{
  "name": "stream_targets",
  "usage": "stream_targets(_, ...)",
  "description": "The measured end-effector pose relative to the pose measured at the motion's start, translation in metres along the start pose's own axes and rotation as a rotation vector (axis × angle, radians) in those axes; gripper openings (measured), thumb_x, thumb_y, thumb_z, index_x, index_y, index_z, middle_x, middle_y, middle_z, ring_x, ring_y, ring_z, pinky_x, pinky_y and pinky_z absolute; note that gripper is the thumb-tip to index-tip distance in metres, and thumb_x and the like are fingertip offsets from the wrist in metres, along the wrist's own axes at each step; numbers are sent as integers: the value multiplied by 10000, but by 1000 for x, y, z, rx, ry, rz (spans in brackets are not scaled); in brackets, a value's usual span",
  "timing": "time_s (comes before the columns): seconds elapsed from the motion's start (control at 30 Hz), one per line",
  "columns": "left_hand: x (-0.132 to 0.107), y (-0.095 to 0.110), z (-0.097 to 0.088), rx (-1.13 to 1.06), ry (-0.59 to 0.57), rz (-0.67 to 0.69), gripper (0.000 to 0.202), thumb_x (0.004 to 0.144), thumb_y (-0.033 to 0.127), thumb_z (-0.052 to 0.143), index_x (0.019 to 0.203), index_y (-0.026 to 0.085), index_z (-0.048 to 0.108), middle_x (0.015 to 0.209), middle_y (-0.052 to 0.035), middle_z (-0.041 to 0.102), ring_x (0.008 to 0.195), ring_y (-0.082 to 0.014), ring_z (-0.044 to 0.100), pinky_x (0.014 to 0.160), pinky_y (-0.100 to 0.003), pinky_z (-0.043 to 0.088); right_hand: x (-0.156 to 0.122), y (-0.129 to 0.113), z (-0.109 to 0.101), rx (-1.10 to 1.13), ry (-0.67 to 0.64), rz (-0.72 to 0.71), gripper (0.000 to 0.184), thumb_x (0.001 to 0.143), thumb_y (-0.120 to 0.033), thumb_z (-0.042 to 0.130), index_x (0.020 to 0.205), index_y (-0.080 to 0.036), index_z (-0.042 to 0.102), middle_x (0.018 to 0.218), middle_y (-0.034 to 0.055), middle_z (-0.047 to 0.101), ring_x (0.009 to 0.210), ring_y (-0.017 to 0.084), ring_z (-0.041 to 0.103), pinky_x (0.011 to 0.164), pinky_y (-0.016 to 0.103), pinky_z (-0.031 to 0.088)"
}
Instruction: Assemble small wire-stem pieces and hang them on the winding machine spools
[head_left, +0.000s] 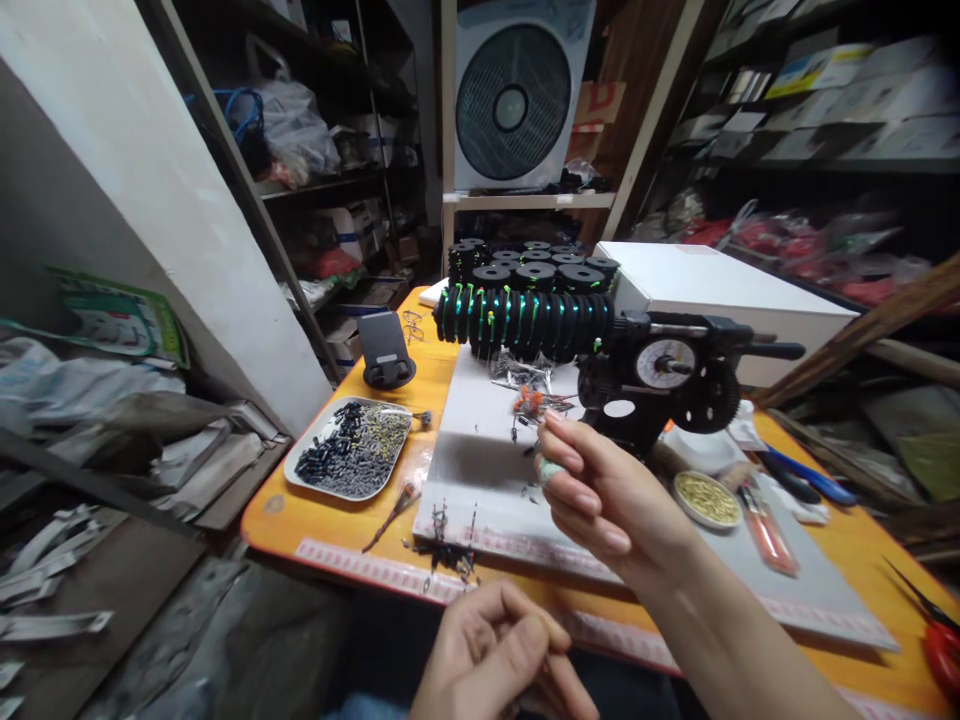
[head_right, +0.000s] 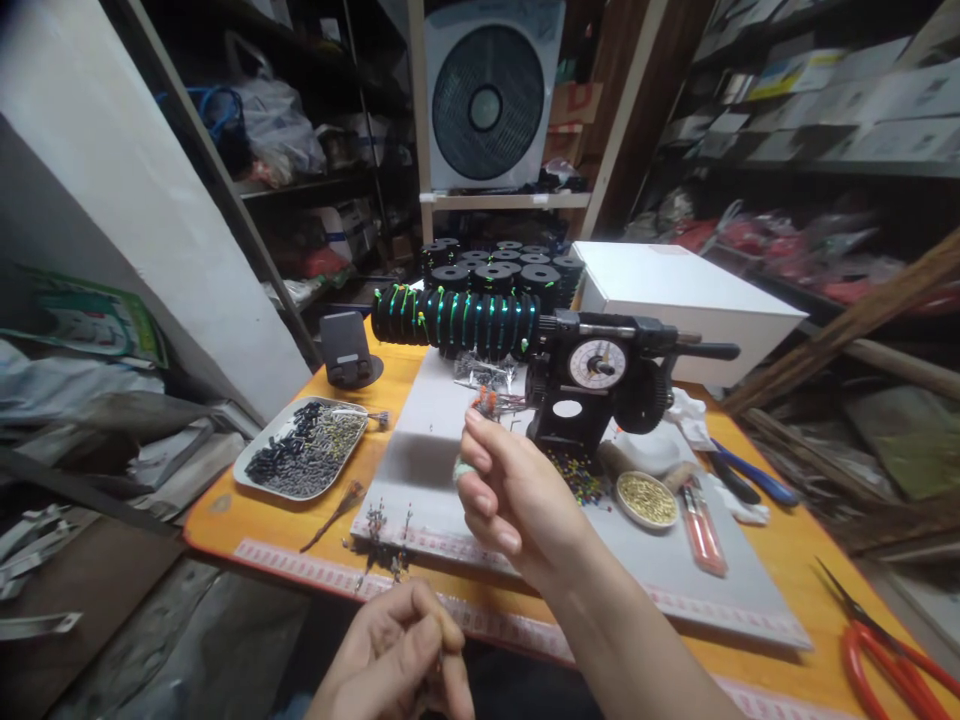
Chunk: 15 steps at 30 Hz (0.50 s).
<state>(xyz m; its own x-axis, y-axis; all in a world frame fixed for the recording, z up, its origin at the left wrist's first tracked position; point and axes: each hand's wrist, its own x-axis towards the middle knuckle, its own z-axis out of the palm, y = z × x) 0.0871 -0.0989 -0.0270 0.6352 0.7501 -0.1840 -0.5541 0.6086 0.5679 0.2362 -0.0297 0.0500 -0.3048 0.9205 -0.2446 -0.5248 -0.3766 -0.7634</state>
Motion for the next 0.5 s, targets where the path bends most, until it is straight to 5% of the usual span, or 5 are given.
stream_targets(0.23,-1,-2,-6,-45,-4,-35,254,825,367,731,803,123,664,651,-57,777,567,-152,733,524,-191,518,-2,-1,-3,-214,7,-26,403,880,-538,549,689,-189,484,388,-87,447,221,-2,227,250,94,152)
stream_targets(0.37,2,1,-14,46,44,14,293,832,408,709,961,145,695,652,-45,763,562,-152,733,532,-184,508,-7,-7,-11,-542,166,-248,354,909,-505,543,989,-169,620,422,-63,515,263,34,334,289,120,215)
stream_targets(0.5,2,-1,-27,210,158,105,535,824,470,688,1295,239,579,1089,-143,730,633,-192,746,580,-273,564,-1,-14,-16,-790,347,-510,293,919,-419,566,1124,-217,618,520,-50,583,344,60,422,349,153,319)
